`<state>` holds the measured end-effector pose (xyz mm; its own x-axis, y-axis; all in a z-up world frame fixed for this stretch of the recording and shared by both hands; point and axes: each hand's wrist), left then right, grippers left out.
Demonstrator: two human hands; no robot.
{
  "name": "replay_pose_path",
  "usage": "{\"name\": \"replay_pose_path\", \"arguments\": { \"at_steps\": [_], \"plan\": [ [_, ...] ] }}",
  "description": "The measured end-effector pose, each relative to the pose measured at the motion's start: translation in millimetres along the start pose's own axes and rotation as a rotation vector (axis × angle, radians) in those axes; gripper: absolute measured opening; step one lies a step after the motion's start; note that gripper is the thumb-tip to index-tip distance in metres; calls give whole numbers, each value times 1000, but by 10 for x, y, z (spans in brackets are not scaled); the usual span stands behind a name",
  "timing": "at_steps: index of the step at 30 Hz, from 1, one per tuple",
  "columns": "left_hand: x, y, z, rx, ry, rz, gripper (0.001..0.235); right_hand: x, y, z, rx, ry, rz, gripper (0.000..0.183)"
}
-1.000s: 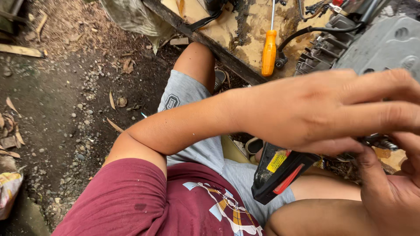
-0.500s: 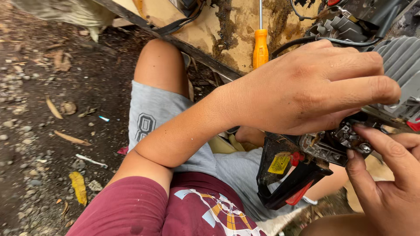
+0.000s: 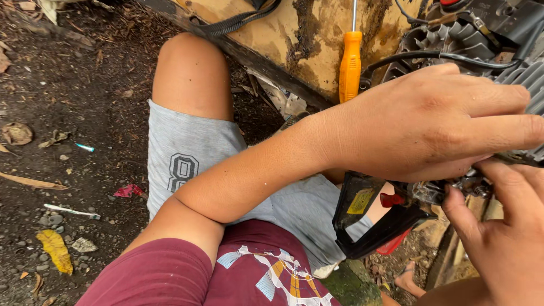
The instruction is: The person is sitting on the ground and working on a small engine, specifically focusing on the carburetor area. They repeatedly remove and reattach the carburetor, adjusting its position and checking the fit against the engine block. The person uses their hands to manipulate the carburetor and occasionally picks up a screwdriver from the workbench.
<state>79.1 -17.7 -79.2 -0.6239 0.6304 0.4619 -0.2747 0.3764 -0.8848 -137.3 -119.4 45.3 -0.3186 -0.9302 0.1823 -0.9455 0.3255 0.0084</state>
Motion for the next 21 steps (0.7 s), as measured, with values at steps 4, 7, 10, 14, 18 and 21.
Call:
{"name": "replay_pose_path", "arguments": {
  "at_steps": [4,7,10,14,18,21],
  "plan": [
    [26,-11,50,31,35,18,44,82,146,-56,-1,-9,37,39],
    [18,-18,56,53,32,47,43,173,345,-18,47,-186,117,35],
    [15,-26,65,41,8,53,42,150,426,100,151,-387,154,32],
    [38,-51,99,95,-34,86,35,-2,326,244,298,-791,253,32],
    [58,-58,136,65,-117,57,28,-16,271,300,319,-815,188,32],
    [66,-64,196,61,-143,32,25,24,287,328,320,-813,168,31]
  ]
}}
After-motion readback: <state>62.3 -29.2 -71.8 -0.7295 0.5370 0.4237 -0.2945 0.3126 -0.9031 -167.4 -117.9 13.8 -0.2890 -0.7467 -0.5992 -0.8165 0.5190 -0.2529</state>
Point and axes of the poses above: each hand's wrist, its own y-axis away from the middle knuckle, its own z-axis out of the palm, x = y × z, and after that the axes turned 3 degrees about z, right-handed
